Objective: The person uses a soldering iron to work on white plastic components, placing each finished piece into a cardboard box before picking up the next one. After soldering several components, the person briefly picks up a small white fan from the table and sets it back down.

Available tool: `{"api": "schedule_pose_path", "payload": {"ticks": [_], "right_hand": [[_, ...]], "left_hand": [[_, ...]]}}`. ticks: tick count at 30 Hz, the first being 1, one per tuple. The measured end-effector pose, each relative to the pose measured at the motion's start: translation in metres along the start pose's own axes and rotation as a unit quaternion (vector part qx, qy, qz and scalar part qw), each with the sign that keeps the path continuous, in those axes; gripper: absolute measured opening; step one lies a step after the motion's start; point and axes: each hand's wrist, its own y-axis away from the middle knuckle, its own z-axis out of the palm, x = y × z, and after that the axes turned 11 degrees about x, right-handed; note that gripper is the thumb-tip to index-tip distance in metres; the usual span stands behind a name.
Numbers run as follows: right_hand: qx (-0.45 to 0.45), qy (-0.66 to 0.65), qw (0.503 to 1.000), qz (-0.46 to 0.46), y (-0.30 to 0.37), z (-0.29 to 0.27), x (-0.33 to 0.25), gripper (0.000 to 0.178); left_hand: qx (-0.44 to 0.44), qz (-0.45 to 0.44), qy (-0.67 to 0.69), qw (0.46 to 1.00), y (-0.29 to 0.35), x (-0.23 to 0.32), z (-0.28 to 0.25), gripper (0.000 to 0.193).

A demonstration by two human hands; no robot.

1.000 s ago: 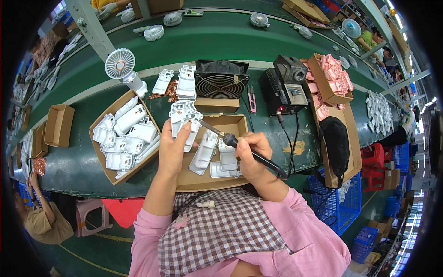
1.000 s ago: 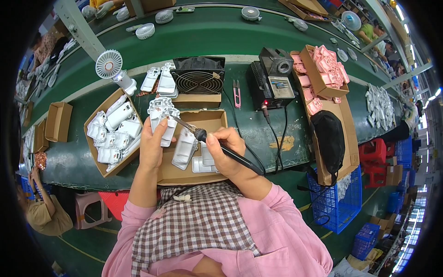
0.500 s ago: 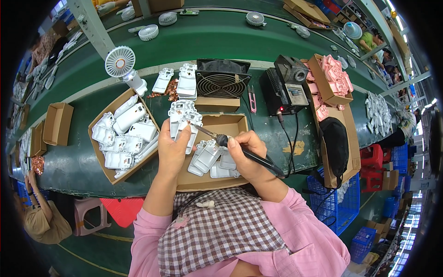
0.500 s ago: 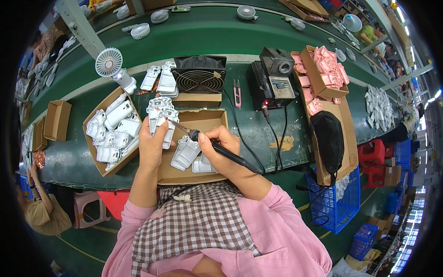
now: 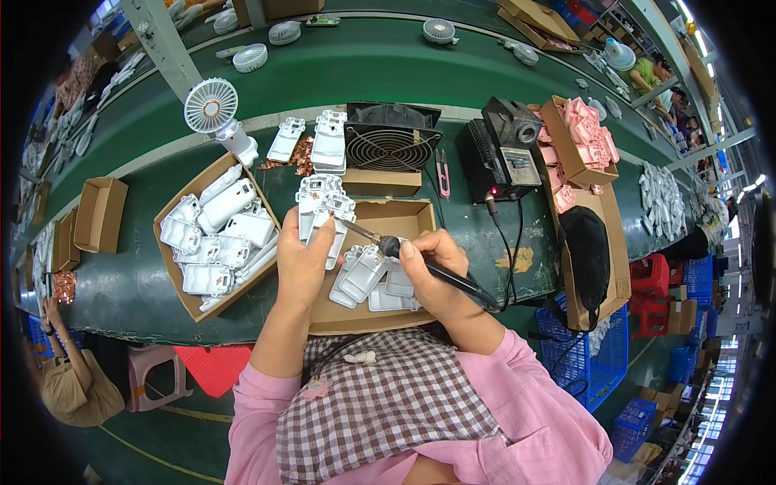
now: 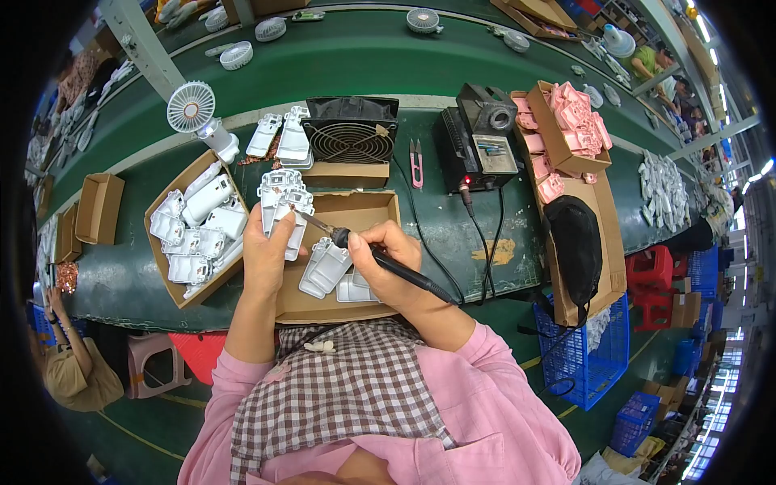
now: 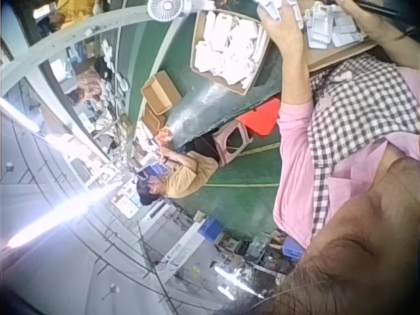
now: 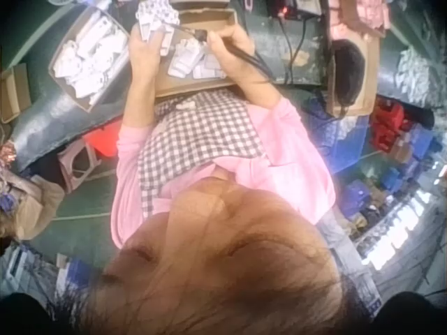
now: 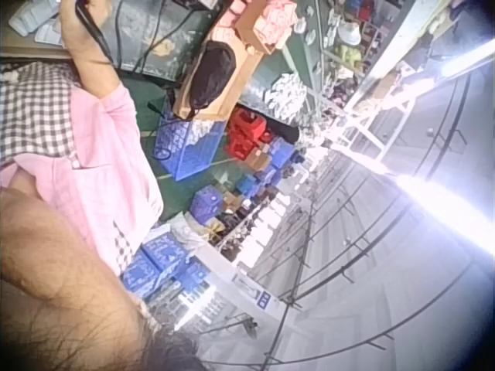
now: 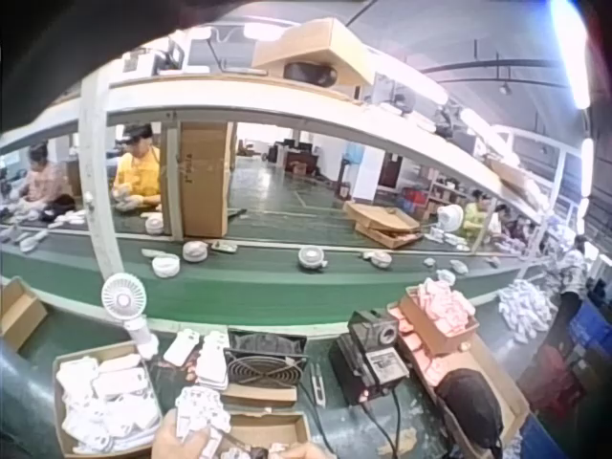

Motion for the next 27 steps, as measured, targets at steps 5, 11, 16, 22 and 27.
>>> {"api": "schedule_pose_path", "payload": {"ticks": [5, 11, 16, 22, 27], "right_hand": [[0.003, -0.017, 1.000, 0.007, 0.0019, 0.0005, 0.0016, 0.015], [0.025, -0.047, 0.998, 0.030, 0.0047, -0.0004, 0.0073, 0.015], [0.014, -0.042, 0.998, 0.040, 0.0032, -0.0010, 0.0030, 0.015], [0.008, -0.033, 0.999, 0.029, 0.0026, -0.0011, 0.0042, 0.015], [0.009, -0.032, 0.999, 0.026, 0.0019, 0.0002, 0.0045, 0.015]], "left_hand": [[0.003, 0.003, -0.004, 1.000, 0.0000, -0.0002, 0.0001, 0.026], [-0.001, -0.002, -0.017, 1.000, 0.0009, -0.0007, 0.0011, 0.023], [-0.007, -0.005, -0.027, 1.000, 0.0017, -0.0005, 0.0015, 0.020], [-0.008, -0.001, -0.030, 1.000, 0.0026, -0.0001, 0.0021, 0.021], [-0.025, -0.021, -0.030, 0.999, 0.0013, 0.0007, -0.0003, 0.030]]}}
